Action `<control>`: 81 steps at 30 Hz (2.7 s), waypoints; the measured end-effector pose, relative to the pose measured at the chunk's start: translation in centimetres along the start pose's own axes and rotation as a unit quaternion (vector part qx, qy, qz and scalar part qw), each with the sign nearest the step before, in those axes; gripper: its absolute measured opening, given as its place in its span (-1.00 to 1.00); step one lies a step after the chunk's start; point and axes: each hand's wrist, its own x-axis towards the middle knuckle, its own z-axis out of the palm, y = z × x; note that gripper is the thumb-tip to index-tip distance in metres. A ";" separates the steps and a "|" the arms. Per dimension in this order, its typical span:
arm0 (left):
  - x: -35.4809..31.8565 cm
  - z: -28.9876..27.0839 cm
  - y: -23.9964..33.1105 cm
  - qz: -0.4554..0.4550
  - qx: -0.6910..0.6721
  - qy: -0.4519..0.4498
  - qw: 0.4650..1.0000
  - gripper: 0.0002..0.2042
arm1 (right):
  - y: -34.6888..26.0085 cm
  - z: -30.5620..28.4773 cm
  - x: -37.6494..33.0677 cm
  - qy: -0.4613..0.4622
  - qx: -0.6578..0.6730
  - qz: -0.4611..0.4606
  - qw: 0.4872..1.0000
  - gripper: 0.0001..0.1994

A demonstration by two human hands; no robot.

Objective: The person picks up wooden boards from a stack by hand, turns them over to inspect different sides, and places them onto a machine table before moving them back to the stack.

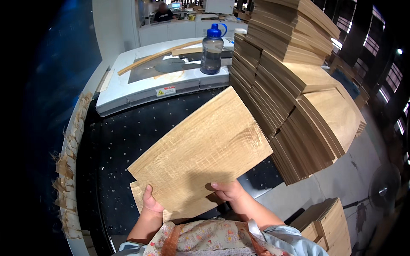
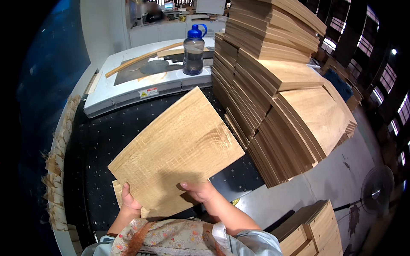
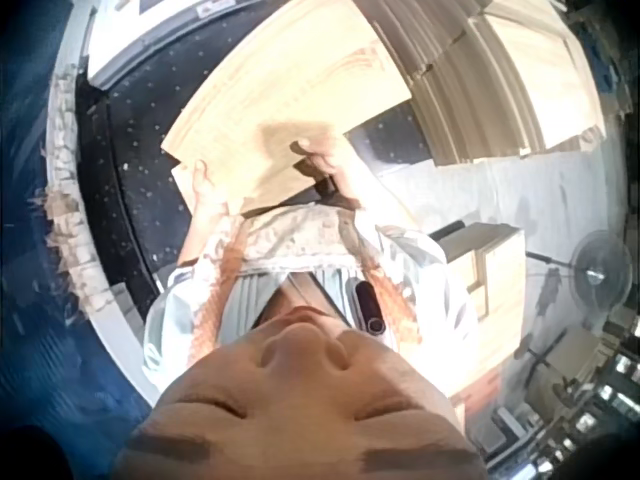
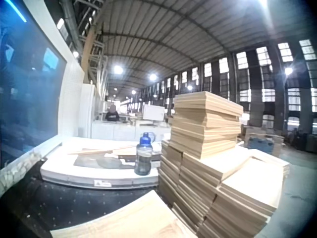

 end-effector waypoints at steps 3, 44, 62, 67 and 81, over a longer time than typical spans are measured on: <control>0.1 -0.3 -0.1 0.003 0.013 0.006 1.000 -0.30 | 0.0 0.0 -0.2 -0.002 0.000 0.005 1.000 -0.49; -0.7 4.3 2.9 0.058 0.184 0.038 0.981 -0.29 | 2.0 -3.3 0.2 0.006 0.120 -0.021 0.993 -0.42; -3.7 5.5 3.6 0.132 0.312 0.002 0.941 -0.59 | 1.8 -2.9 0.0 -0.058 0.088 -0.051 0.993 -0.37; -2.9 5.7 3.2 0.215 0.346 0.007 0.913 -0.54 | 1.2 -2.1 -0.3 -0.036 0.108 -0.044 0.993 -0.37; -2.5 9.2 7.1 0.418 0.868 -0.223 0.149 -0.72 | 0.3 -1.8 -0.2 0.019 0.106 -0.028 0.994 -0.38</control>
